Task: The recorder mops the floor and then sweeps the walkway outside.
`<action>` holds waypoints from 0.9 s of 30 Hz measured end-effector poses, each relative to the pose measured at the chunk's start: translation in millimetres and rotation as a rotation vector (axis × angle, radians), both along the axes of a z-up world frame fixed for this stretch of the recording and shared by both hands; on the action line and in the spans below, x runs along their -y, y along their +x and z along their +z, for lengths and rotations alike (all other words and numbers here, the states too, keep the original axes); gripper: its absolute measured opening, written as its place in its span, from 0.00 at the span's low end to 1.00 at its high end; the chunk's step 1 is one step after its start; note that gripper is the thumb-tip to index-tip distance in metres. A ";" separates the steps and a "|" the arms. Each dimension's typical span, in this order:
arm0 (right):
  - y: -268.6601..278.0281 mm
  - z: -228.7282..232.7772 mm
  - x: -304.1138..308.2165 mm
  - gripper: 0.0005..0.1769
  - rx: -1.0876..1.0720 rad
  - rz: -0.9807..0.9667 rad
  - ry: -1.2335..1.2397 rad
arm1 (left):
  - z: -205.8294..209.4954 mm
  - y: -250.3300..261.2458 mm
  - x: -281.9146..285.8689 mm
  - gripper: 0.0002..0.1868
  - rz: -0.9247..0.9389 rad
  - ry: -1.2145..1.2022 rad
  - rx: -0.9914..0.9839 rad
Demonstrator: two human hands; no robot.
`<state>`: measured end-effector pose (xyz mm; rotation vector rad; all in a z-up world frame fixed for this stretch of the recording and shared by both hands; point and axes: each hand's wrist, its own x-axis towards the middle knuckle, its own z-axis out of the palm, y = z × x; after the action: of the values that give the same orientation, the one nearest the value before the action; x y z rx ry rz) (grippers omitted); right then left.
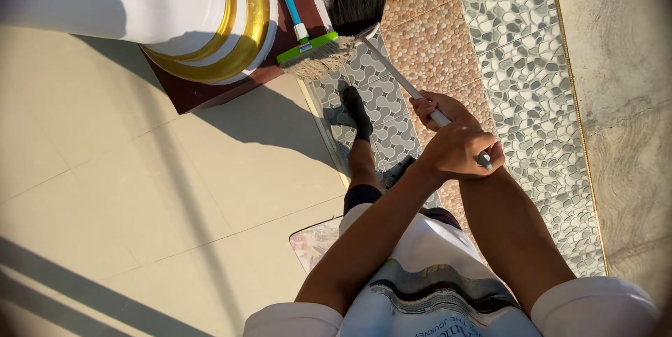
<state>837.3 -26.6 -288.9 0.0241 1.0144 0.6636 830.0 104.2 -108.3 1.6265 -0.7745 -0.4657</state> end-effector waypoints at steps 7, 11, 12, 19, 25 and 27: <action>-132.0 115.4 70.2 0.14 0.046 0.287 -0.355 | 75.6 -126.5 64.8 0.06 0.028 -0.194 0.106; -140.1 203.9 61.3 0.12 0.053 0.842 -0.735 | 123.7 -155.9 83.2 0.09 0.099 -0.397 0.275; -141.2 215.1 57.3 0.11 0.068 0.943 -0.786 | 135.1 -159.3 84.4 0.11 0.126 -0.554 0.340; -91.8 155.0 -24.8 0.10 0.197 1.027 -0.590 | 102.4 -133.7 29.9 0.21 0.388 -0.167 0.213; -62.4 169.0 -48.5 0.11 0.681 0.530 -0.757 | 90.9 -95.4 -14.0 0.18 0.459 -0.009 0.252; -53.0 170.5 -34.3 0.08 0.164 0.884 -0.839 | 97.5 -110.3 -1.9 0.17 0.308 -0.108 0.212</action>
<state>784.3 7.7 -118.4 -1.2510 1.0585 0.9547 719.7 106.1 -10.8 1.6742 -0.6763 -0.0314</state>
